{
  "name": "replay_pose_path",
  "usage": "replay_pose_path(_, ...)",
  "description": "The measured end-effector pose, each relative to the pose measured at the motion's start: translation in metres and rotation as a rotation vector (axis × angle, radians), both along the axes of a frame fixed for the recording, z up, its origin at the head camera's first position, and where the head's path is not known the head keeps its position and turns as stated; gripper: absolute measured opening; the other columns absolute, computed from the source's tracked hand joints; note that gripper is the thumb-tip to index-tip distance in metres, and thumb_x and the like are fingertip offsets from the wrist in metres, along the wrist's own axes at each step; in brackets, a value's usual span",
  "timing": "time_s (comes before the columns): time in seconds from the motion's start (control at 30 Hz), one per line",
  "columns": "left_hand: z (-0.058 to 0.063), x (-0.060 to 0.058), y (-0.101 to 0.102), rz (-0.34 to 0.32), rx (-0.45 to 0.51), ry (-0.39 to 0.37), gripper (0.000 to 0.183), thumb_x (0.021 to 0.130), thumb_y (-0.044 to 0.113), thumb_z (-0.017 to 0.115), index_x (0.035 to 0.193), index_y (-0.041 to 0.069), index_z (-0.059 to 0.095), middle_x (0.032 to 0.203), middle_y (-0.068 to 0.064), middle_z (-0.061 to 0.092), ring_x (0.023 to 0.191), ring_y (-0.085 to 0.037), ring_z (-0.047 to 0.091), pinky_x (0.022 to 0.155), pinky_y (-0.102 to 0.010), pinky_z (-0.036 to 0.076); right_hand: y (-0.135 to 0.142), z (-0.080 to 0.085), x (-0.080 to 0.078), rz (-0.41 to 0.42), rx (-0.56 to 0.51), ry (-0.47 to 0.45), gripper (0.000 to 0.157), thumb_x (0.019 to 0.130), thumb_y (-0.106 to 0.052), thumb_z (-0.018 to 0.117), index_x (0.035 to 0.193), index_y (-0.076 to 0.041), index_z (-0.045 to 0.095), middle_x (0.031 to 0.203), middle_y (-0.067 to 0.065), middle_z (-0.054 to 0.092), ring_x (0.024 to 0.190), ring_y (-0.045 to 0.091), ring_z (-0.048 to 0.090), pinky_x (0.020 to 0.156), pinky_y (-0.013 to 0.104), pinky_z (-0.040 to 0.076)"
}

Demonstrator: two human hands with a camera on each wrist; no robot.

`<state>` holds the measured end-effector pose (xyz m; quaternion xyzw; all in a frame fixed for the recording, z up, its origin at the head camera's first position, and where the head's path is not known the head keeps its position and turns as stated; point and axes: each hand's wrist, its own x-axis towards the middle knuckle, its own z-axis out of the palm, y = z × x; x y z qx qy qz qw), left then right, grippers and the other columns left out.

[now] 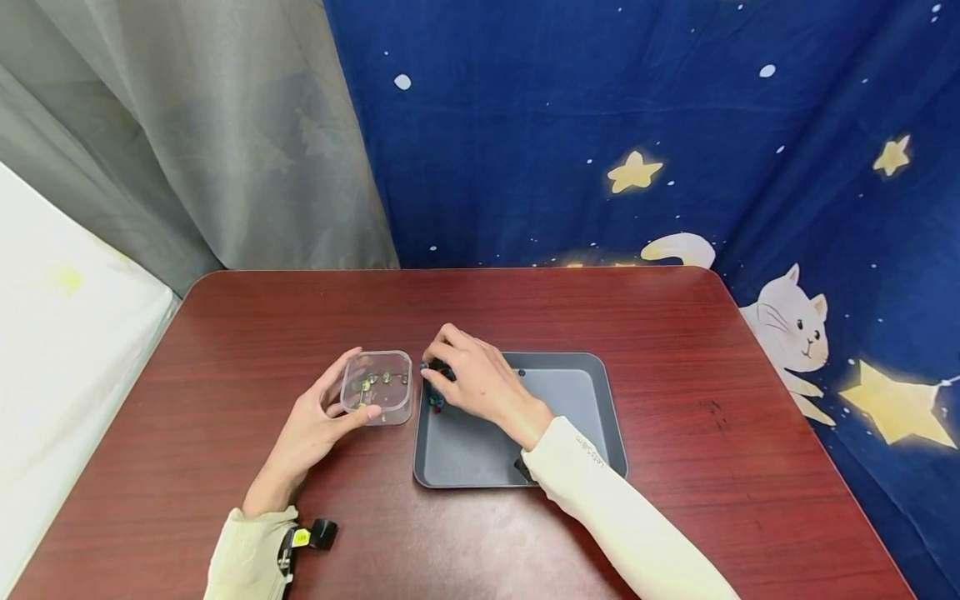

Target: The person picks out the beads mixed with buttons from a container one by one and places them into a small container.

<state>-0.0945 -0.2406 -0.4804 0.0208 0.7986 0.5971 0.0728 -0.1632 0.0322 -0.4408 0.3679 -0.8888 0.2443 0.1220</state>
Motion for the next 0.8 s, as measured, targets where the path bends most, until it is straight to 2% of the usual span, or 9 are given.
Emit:
replay_pose_path(0.33,0.0,0.0,0.0,0.001,0.0,0.006,0.09,0.094,0.025,0.08,0.165,0.035,0.027,0.164,-0.009,0.043,0.122,-0.023,0.069,0.086,-0.019,0.058,-0.007,0.003,0.002,0.004,0.036,-0.03,0.014,0.1,-0.033,0.071,0.109,-0.023,0.075,0.107,-0.008,0.06,0.079,0.008,0.057,0.075,0.027,0.052)
replay_pose_path(0.6,0.001,0.0,0.0,-0.009,0.021,0.005,0.088,0.094,0.023,0.079,0.164,0.038,0.028,0.165,-0.01,0.042,0.124,-0.025,0.069,0.086,-0.021,0.059,-0.011,0.003,0.005,0.038,0.043,-0.024,0.013,0.101,-0.031,0.07,0.109,-0.022,0.074,0.107,-0.007,0.059,0.078,0.006,0.055,0.073,0.024,0.049)
replay_pose_path(0.8,0.002,0.0,0.0,-0.009,0.024,0.008,0.089,0.095,0.022,0.079,0.166,0.033,0.027,0.164,-0.01,0.042,0.124,-0.026,0.069,0.085,-0.021,0.059,-0.014,0.004,0.006,0.046,0.043,-0.01,0.013,0.101,-0.031,0.071,0.109,-0.021,0.074,0.107,-0.007,0.058,0.076,0.007,0.052,0.073,0.024,0.048)
